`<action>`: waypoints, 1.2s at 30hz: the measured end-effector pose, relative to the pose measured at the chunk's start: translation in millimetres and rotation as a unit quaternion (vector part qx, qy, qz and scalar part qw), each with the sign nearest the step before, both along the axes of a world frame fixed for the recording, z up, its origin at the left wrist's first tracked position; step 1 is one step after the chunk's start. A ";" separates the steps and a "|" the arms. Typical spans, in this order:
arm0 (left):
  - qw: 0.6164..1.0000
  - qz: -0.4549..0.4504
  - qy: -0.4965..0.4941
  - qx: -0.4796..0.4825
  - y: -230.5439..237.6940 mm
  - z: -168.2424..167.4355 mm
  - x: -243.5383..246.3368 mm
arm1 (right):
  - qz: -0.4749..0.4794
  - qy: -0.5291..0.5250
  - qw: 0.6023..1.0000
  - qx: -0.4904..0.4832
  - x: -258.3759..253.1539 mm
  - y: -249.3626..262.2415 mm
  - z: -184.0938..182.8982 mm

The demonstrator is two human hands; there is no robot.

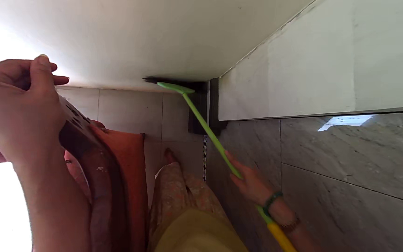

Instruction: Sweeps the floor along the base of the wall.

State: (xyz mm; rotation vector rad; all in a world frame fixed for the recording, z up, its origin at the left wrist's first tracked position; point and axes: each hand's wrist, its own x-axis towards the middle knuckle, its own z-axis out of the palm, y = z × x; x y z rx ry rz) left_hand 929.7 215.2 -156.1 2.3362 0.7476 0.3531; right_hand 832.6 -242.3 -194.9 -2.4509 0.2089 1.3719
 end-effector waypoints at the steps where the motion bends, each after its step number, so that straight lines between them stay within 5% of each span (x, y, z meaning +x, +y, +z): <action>1: 1.000 -0.002 -0.004 0.003 -1.1 1.2 -0.1 | -0.012 0.002 1.000 0.018 -13.0 -0.6 15.7; 5: 1.000 -0.002 -0.001 0.010 -2.8 1.7 -1.6 | -0.038 -0.044 0.998 0.034 -62.9 -10.8 66.4; 11: 1.000 -0.005 0.004 0.020 -1.4 2.0 -2.8 | -0.117 0.022 0.993 0.008 -19.7 -26.4 -11.0; 17: 1.000 -0.009 -0.009 0.002 3.2 -5.0 -0.5 | -0.106 -0.034 0.993 0.028 -69.9 -31.9 57.3; 23: 1.000 -0.009 0.000 0.008 -0.8 1.5 -0.9 | -0.179 0.025 0.983 0.031 -40.3 -42.3 -17.6; 29: 1.000 -0.008 0.012 0.018 0.7 0.6 -0.3 | -0.189 -0.018 0.979 0.074 -75.6 -43.6 52.8; 33: 0.999 -0.026 -0.018 -0.006 11.7 -12.8 1.5 | -0.196 0.006 0.978 0.065 -28.8 -48.0 -3.3; 36: 1.000 -0.027 -0.007 -0.006 8.2 -8.9 1.2 | -0.235 0.033 0.968 0.081 -48.6 -47.1 -36.6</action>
